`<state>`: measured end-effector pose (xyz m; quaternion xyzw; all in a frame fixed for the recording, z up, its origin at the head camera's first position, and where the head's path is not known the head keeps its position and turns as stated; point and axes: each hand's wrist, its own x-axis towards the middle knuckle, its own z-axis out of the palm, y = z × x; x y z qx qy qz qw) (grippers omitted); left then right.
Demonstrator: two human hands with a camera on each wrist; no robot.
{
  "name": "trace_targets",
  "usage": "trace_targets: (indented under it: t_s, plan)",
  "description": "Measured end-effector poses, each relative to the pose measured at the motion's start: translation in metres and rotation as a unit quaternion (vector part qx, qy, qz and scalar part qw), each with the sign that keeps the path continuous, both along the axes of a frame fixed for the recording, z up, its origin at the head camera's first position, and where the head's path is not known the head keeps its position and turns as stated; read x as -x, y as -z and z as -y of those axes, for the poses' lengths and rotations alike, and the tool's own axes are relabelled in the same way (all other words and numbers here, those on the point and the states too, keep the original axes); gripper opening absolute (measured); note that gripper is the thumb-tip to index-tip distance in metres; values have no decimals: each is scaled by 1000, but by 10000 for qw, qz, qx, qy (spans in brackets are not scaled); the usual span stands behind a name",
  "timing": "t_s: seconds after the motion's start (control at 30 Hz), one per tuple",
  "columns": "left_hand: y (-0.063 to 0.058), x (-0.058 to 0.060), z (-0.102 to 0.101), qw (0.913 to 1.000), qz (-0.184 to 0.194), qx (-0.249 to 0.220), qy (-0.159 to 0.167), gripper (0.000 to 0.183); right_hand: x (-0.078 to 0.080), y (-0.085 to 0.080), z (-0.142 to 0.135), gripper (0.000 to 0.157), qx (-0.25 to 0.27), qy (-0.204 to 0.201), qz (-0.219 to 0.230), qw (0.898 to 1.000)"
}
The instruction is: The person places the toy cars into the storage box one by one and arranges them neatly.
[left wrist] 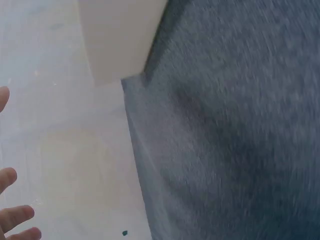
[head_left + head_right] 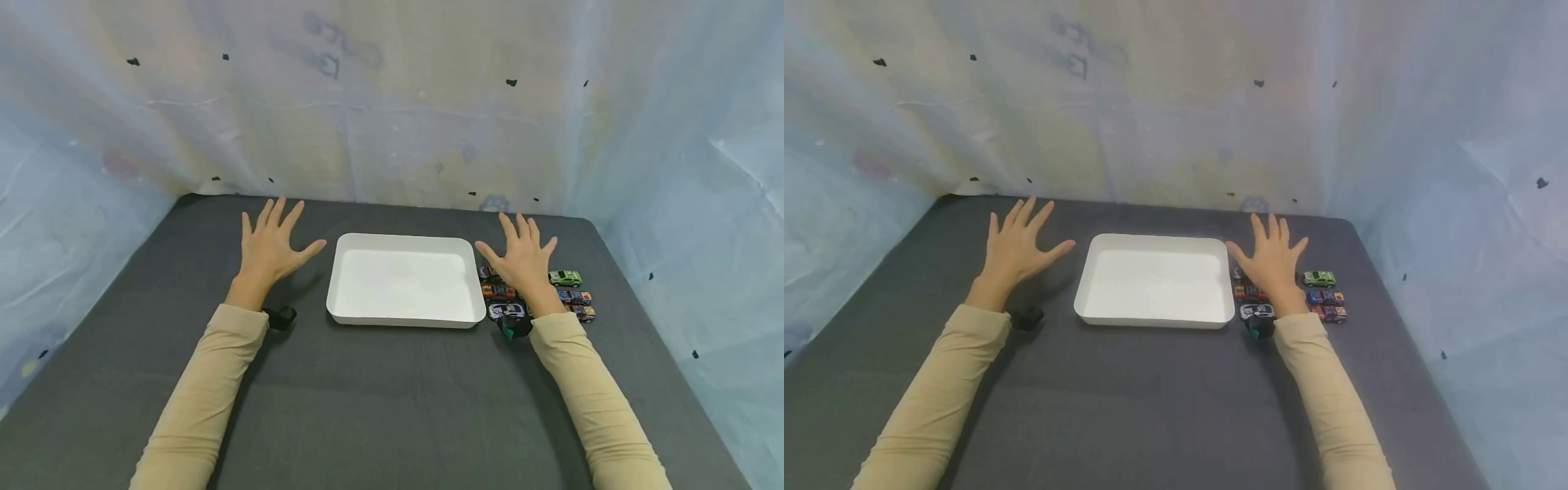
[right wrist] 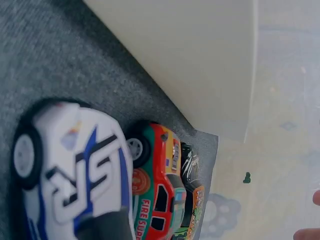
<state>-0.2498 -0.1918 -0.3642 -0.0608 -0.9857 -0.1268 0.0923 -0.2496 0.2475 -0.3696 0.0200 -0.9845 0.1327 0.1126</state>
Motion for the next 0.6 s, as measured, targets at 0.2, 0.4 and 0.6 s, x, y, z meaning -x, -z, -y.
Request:
trace_targets:
  t_s: [0.2,0.4,0.6]
  plan:
    - [0,-5,1,9919,229,-1217,273,84,-7,-8,1,71,338,-323,-169,9988]
    - [0,-11,-1,9514,669,-2884,844,70,-18,-11,-2,60,1083,-590,-196,9922]
    - [11,-11,1,8916,1129,-4127,1484,58,-30,-6,-11,51,1737,-895,-408,9799]
